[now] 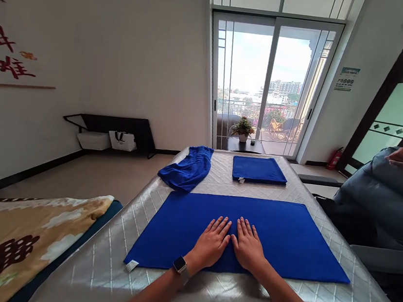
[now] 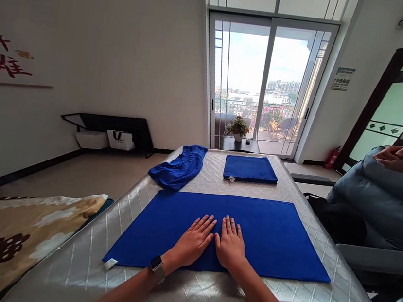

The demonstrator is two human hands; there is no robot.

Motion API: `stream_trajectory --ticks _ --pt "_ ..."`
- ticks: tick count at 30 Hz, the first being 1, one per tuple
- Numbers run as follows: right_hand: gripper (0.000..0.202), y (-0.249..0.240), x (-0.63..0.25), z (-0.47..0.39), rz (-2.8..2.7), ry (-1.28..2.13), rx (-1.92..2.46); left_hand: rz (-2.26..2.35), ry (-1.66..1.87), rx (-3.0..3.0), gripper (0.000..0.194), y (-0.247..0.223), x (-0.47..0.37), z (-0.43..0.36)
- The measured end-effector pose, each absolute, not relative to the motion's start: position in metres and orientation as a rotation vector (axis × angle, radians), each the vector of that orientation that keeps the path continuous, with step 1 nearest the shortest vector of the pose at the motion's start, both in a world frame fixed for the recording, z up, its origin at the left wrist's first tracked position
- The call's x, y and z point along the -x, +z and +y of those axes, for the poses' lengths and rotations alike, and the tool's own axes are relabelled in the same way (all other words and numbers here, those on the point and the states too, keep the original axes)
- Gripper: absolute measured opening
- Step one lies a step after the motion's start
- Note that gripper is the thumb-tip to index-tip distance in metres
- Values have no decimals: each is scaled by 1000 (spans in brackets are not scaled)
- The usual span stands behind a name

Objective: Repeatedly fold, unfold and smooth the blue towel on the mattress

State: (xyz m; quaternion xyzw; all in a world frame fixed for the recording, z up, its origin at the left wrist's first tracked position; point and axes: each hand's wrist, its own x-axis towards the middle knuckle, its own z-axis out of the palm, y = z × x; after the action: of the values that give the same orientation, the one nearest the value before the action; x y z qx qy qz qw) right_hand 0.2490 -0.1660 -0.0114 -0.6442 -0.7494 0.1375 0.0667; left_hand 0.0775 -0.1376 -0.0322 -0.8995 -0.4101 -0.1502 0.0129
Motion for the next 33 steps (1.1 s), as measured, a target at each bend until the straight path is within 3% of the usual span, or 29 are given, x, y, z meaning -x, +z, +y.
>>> stream_trajectory --ticks 5,11,15,19,24,28,33 --pt "77 -24 -312 -177 -2231 333 1960 -1535 -346 2677 58 -34 15 -139" --pt "80 -75 -466 -201 -1982 -5 2225 -1898 -282 2451 61 -46 140 -157" --pt "87 -109 -546 -214 -1900 -81 2241 -1953 -323 2393 66 -52 157 -163" --pt "86 -122 -565 -216 -1847 -83 2213 -1958 -339 2371 63 -56 155 -163" --pt "74 -89 -570 -196 -1797 109 2292 -1938 -231 2476 60 -40 165 -155" --pt "62 -26 -567 -147 -1823 223 2377 -2075 -329 2424 66 10 114 -146" --pt "53 22 -548 -75 -1847 209 2459 -1564 -378 3043 31 70 -36 -156"
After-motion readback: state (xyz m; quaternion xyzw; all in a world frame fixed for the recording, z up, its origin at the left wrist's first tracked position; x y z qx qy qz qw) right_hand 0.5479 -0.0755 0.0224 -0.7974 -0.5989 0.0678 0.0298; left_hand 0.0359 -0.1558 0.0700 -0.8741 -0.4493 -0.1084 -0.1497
